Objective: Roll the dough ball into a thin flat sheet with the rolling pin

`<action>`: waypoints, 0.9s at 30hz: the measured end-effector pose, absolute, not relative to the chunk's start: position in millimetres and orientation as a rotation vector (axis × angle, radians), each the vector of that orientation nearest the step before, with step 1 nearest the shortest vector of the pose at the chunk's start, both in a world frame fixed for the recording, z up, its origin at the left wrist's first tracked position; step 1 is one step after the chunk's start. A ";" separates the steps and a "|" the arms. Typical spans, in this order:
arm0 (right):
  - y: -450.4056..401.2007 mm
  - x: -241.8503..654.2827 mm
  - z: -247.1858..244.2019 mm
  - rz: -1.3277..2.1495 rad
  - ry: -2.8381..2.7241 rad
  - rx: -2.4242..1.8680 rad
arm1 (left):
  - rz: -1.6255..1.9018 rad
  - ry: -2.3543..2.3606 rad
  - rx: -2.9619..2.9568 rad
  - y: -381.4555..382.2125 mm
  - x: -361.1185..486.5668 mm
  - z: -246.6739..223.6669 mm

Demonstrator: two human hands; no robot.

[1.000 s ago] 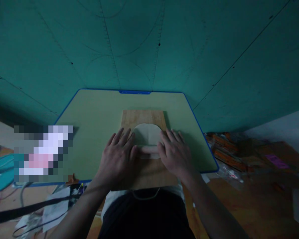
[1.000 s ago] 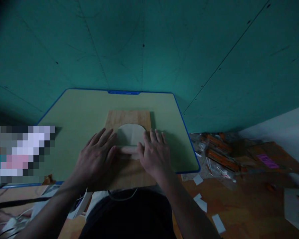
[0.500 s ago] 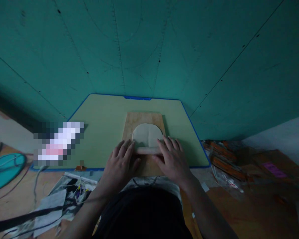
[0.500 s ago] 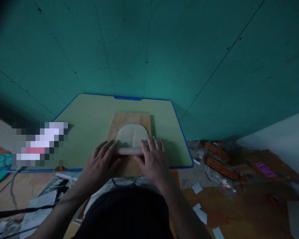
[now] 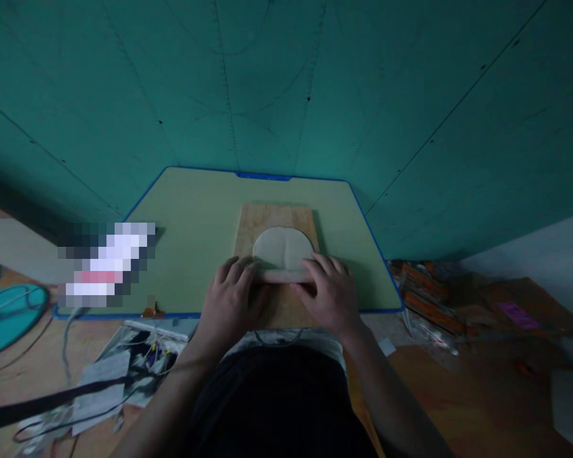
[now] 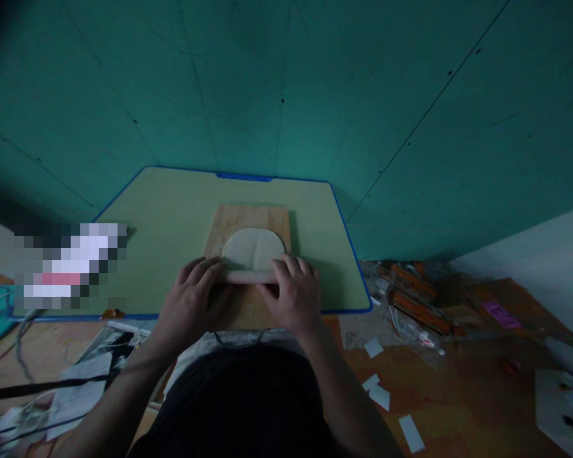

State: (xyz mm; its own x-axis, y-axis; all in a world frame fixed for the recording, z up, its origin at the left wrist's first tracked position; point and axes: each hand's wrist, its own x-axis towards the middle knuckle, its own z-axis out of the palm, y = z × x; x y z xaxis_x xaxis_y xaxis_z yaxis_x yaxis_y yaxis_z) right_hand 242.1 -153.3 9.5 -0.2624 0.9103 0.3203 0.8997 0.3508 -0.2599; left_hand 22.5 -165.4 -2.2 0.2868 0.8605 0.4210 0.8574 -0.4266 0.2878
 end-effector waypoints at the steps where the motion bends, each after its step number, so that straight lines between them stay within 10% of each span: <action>1: -154.0 242.0 8.3 0.036 -2.192 -1.577 | 0.837 1.667 2.506 -166.0 22.4 -1.4; 27: -158.9 240.9 -0.9 0.029 -2.066 -1.505 | 0.959 1.660 2.511 -166.5 17.5 -7.9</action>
